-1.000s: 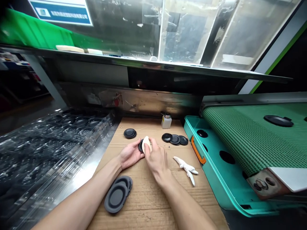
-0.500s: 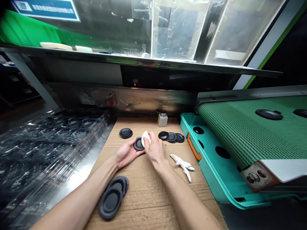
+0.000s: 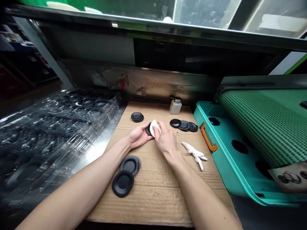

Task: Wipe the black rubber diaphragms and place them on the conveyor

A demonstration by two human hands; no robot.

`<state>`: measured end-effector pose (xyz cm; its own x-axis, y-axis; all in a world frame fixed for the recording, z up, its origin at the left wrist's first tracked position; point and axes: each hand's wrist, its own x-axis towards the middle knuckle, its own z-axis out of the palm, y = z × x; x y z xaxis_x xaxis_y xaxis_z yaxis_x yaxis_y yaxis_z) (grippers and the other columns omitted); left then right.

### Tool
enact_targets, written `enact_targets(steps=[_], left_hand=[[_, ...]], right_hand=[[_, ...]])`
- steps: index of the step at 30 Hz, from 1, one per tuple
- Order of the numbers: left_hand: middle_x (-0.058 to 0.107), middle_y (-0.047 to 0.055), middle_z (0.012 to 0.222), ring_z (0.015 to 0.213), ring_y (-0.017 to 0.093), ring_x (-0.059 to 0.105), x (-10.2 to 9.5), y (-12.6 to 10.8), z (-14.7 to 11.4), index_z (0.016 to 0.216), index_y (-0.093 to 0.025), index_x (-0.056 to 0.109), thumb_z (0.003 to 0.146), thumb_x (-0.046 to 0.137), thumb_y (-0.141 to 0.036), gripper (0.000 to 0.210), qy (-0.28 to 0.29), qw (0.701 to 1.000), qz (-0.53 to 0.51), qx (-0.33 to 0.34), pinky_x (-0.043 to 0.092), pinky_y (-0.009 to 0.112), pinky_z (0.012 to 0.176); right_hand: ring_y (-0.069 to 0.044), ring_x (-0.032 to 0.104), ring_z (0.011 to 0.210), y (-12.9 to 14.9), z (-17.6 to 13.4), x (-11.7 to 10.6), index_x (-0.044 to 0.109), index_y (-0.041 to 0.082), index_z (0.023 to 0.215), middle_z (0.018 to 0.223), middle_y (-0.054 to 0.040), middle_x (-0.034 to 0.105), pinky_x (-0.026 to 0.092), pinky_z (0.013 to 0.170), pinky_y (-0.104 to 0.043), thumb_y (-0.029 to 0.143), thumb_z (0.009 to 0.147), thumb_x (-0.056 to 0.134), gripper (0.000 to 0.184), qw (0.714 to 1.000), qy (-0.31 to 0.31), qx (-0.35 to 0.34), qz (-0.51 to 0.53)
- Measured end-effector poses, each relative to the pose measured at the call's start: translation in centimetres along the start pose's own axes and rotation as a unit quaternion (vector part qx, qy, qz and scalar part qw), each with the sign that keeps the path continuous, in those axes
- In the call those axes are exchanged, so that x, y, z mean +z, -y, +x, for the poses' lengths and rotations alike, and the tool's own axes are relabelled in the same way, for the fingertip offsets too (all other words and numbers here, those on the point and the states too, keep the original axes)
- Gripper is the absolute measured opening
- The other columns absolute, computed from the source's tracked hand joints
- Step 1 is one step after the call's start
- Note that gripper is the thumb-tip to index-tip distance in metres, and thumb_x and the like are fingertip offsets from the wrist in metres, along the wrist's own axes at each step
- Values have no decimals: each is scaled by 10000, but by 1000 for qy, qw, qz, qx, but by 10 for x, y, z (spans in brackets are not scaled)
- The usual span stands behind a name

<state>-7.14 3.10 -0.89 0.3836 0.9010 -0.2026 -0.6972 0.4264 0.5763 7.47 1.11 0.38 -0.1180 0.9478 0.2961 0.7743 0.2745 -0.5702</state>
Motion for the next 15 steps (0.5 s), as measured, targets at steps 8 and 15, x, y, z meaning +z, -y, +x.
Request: enact_targets(steps=[8, 15], left_hand=[[662, 180, 1120, 1089, 253, 615, 0, 2, -2, 1071, -89, 619, 966, 423, -275, 289, 3, 1000, -11, 6, 450, 437, 992], [662, 179, 1120, 1074, 257, 621, -1, 0, -1, 1075, -89, 621, 956, 442, -251, 269, 15, 1000, -14, 11, 446, 451, 1002]], right_hand=[[-241, 660, 836, 3, 4, 1, 580, 289, 1236, 956, -68, 714, 447, 720, -305, 463, 924, 470, 374, 998, -46, 13, -44], [-208, 652, 755, -1, 2, -1, 584, 303, 1224, 895, -42, 710, 433, 677, -278, 458, 929, 458, 356, 1000, 2, -17, -16]])
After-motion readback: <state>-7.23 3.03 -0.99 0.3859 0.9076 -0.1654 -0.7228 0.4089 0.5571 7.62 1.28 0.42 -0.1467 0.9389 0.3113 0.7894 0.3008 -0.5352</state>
